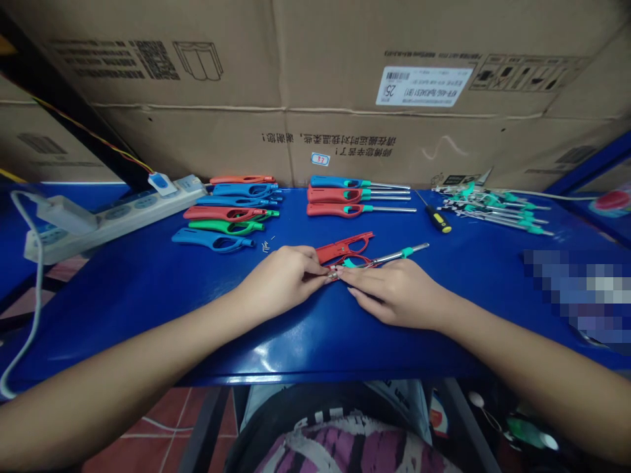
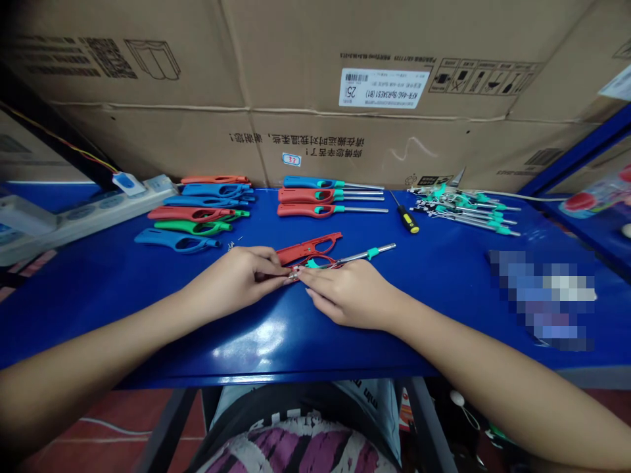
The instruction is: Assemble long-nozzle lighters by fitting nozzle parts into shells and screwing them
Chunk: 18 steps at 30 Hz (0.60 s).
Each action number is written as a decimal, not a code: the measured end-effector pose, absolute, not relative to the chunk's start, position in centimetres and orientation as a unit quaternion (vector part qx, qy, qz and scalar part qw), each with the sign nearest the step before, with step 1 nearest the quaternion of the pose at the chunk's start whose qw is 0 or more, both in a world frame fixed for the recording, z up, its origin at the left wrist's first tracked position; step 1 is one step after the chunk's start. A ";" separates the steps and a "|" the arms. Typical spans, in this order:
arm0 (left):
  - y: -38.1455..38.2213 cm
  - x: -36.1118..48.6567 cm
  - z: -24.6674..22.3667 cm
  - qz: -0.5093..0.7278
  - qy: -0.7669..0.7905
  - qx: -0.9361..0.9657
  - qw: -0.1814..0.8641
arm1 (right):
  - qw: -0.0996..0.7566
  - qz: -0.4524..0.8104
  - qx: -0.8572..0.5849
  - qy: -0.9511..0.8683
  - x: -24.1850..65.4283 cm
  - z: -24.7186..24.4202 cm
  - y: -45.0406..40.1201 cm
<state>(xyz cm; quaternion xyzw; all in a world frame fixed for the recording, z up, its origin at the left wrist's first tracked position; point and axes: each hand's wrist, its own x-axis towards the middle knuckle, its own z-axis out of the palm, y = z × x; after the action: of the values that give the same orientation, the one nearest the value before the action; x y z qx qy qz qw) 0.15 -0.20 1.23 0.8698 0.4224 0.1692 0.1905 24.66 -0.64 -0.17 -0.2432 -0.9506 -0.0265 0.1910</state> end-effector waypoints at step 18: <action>-0.8 0.5 1.9 0.145 0.442 0.884 0.042 | 0.141 0.240 -0.311 -0.909 27.8 1.3 3.2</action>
<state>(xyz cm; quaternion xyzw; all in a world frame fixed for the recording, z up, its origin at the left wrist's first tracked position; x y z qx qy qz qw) 0.46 -0.75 1.86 0.8842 0.4421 0.1446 0.0420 27.79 3.18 1.26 -0.3107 -0.9089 0.2396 0.1415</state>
